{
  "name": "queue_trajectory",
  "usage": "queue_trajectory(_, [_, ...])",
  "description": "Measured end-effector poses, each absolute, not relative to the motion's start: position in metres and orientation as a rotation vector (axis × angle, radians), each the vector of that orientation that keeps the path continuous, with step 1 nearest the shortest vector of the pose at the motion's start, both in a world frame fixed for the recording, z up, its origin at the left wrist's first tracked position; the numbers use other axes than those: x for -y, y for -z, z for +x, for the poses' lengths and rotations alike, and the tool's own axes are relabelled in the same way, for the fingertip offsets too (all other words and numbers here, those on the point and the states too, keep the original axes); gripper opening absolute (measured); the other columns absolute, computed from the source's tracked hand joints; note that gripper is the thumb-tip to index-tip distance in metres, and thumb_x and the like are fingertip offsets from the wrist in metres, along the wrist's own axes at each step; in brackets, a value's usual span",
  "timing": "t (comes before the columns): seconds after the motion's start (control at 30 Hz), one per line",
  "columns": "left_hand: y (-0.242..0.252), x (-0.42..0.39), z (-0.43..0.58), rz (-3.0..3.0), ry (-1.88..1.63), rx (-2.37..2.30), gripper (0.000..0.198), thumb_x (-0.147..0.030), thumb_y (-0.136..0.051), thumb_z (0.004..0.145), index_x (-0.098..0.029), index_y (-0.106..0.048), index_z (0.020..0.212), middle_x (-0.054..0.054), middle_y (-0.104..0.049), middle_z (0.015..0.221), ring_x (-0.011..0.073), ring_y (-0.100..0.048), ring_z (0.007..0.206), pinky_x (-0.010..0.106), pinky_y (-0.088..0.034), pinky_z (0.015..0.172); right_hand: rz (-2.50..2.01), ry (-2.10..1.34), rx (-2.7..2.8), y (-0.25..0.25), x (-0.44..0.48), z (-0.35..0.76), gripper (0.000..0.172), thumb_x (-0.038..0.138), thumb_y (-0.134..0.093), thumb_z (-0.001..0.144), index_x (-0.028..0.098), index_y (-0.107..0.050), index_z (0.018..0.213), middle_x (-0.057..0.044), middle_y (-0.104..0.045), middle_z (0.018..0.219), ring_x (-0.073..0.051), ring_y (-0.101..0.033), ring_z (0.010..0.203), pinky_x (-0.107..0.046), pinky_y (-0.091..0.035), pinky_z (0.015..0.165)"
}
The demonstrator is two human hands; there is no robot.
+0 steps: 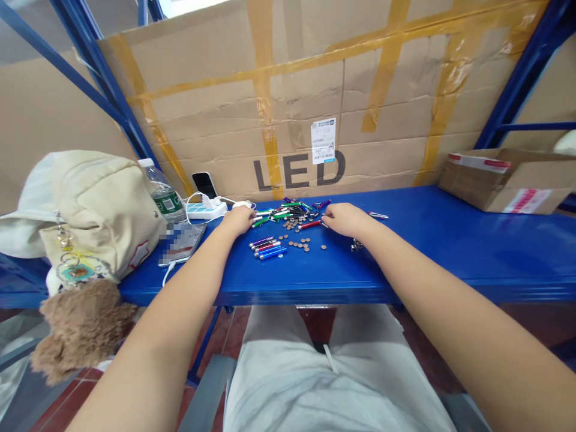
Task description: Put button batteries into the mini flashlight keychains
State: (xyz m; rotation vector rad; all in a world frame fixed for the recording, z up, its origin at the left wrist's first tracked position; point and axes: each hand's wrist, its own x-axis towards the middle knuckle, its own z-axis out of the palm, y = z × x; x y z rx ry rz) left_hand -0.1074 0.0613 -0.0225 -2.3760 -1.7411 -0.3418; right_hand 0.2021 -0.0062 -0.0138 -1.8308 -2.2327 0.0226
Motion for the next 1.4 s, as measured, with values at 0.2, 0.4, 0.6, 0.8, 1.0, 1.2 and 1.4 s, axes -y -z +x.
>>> queue_trajectory(0.2, [0.009,-0.046,-0.099,-2.384,0.489,1.713,0.02,-0.024,-0.05,0.087,-0.018,-0.067,0.096,0.011,-0.07,0.102,0.0244,-0.062,0.093,0.035,-0.048,0.085,-1.591,-0.152,2.221,0.003,0.022,0.201,0.02,0.034,-0.056,0.085,0.019,-0.068,0.092,-0.007,-0.073,0.093,-0.021,-0.065,0.088,-0.028,-0.046,0.072])
queue_trajectory(0.4, [-0.002,-0.023,-0.078,-2.532,0.881,1.588,0.019,-0.029,-0.053,0.088,-0.017,-0.061,0.1,0.01,-0.07,0.104,0.0222,-0.065,0.097,0.035,-0.049,0.087,-1.393,-0.541,2.518,-0.008,0.034,0.207,0.03,0.048,-0.068,0.074,0.022,-0.072,0.088,-0.003,-0.073,0.087,-0.018,-0.065,0.076,-0.026,-0.046,0.064])
queue_trajectory(0.6, [0.001,-0.021,-0.069,-2.639,0.867,1.436,0.018,-0.03,-0.055,0.087,-0.019,-0.06,0.1,0.007,-0.07,0.103,0.021,-0.065,0.097,0.035,-0.049,0.088,-1.388,-0.578,2.656,-0.004,0.028,0.216,0.03,0.047,-0.072,0.07,0.024,-0.075,0.089,-0.003,-0.074,0.092,-0.019,-0.067,0.081,-0.026,-0.048,0.066])
queue_trajectory(0.8, [0.004,-0.017,-0.063,-2.731,0.831,1.381,0.018,-0.03,-0.055,0.087,-0.018,-0.061,0.099,0.006,-0.071,0.1,0.0193,-0.065,0.092,0.034,-0.05,0.086,-1.368,-0.586,2.628,-0.003,0.029,0.212,0.021,0.042,-0.07,0.073,0.023,-0.075,0.081,-0.003,-0.075,0.087,-0.019,-0.066,0.077,-0.027,-0.049,0.066])
queue_trajectory(1.0, [0.003,0.001,-0.042,-2.92,0.747,1.092,0.015,-0.027,-0.055,0.087,-0.019,-0.061,0.098,0.004,-0.07,0.098,0.018,-0.065,0.091,0.031,-0.049,0.084,-1.139,-0.379,2.228,-0.002,0.032,0.197,0.021,0.039,-0.069,0.076,0.019,-0.071,0.082,-0.003,-0.069,0.081,-0.016,-0.061,0.074,-0.026,-0.046,0.065])
queue_trajectory(1.2, [-0.001,0.014,-0.029,-2.897,0.704,0.872,0.015,-0.026,-0.053,0.089,-0.02,-0.062,0.098,0.004,-0.07,0.096,0.0183,-0.065,0.09,0.03,-0.047,0.08,-0.851,-0.249,2.14,0.003,0.028,0.192,0.021,0.036,-0.069,0.076,0.017,-0.071,0.083,-0.001,-0.059,0.075,-0.013,-0.053,0.069,-0.027,-0.042,0.066])
queue_trajectory(1.4, [-0.001,0.014,-0.03,-2.863,0.701,0.84,0.017,-0.028,-0.052,0.09,-0.019,-0.063,0.1,0.006,-0.071,0.099,0.0184,-0.065,0.091,0.03,-0.047,0.081,-0.826,-0.18,2.143,0.0,0.032,0.19,0.014,0.031,-0.068,0.079,0.018,-0.07,0.082,0.001,-0.055,0.07,-0.013,-0.049,0.066,-0.027,-0.04,0.065])
